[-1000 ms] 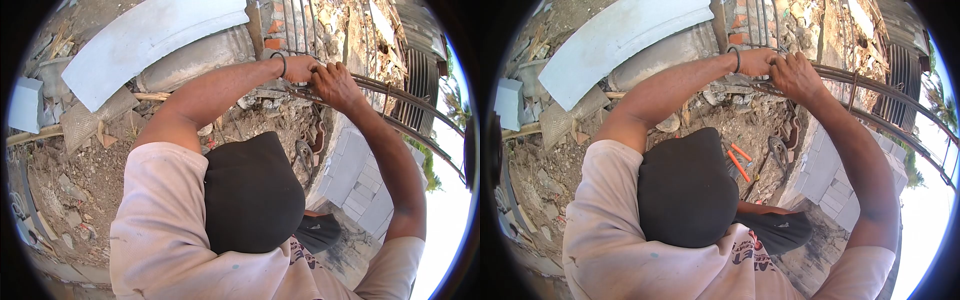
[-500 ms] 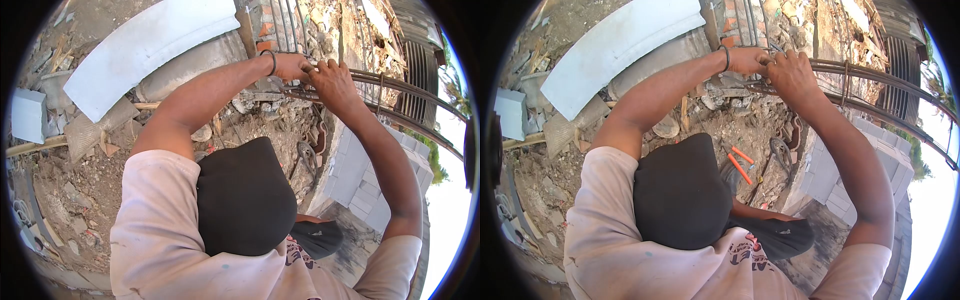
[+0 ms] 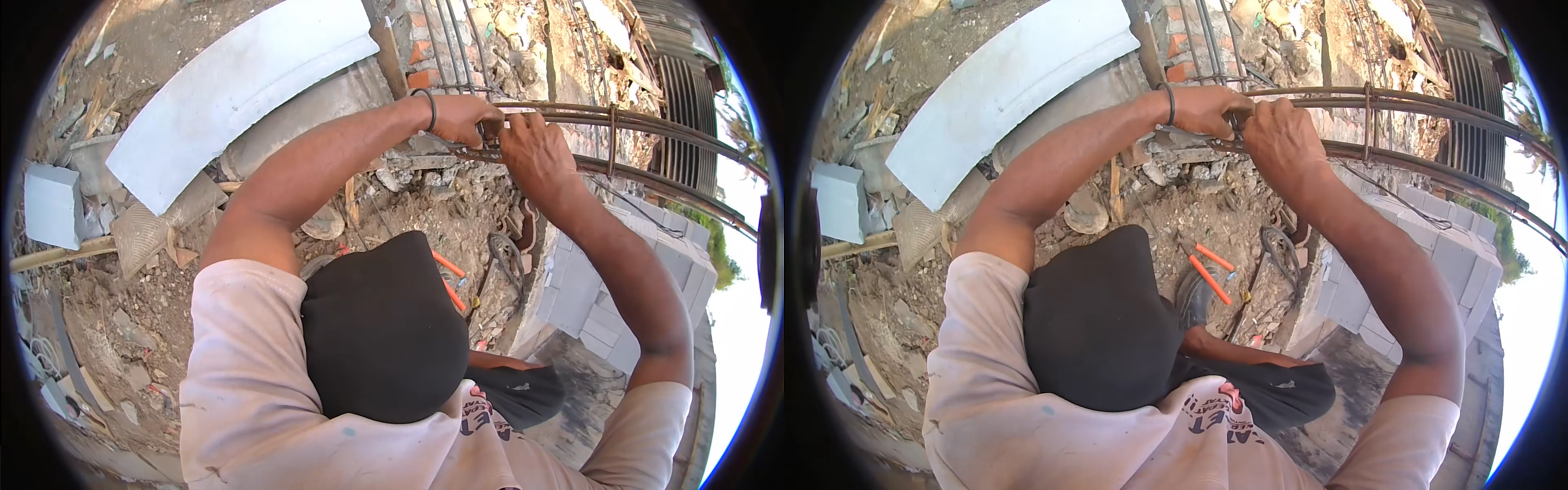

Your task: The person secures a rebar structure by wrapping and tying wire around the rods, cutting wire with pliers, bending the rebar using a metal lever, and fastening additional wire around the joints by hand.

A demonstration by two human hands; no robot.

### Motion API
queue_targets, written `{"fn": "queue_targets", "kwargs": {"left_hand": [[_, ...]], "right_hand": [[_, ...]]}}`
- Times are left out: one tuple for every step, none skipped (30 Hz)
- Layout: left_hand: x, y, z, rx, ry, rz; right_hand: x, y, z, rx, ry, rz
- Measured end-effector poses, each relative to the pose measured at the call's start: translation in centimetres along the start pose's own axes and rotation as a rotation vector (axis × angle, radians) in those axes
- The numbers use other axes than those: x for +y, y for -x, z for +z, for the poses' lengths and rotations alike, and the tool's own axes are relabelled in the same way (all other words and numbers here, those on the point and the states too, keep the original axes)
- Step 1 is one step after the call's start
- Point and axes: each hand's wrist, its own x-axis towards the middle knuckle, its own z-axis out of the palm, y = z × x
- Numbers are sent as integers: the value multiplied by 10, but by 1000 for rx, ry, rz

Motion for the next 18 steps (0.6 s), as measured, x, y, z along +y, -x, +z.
{"fn": "queue_targets", "kwargs": {"left_hand": [[1,0,0,21,-22,32],[-1,-1,1,41,-45,65],[-3,-1,2,38,-47,64],[-6,0,3,56,-7,66],[-5,1,4,72,35,70],[-5,1,4,64,37,72],[-5,2,2,44,71,64],[-5,2,1,22,105,57],[-3,1,1,11,107,30],[-2,1,2,0,108,34],[-2,1,2,13,86,22],[-2,0,1,26,62,12],[-2,0,2,35,38,18],[-2,0,1,23,38,20],[-2,-1,2,27,39,11],[-2,-1,2,30,41,0],[8,2,-2,14,20,-13],[13,5,-8,-7,25,-11]], "right_hand": [[-3,2,-2,-91,1,25],[-6,4,-4,-181,3,51],[-10,6,-5,-180,1,53],[-14,8,-7,-175,-47,62],[-18,11,-8,-173,-95,72],[-22,14,-7,-177,-99,78],[-26,16,-5,-168,-170,103],[-30,19,-4,-159,-240,130],[-34,23,-4,-134,-293,175],[-40,26,-1,-139,-298,184],[-48,29,5,-155,-367,265],[-54,31,12,-168,-435,347],[-58,35,20,-134,-523,385],[-61,38,22,-137,-529,395],[-65,40,23,-95,-630,493],[-69,44,26,-53,-732,592],[-74,50,30,-61,-742,607],[-79,56,35,-48,-800,630]]}}
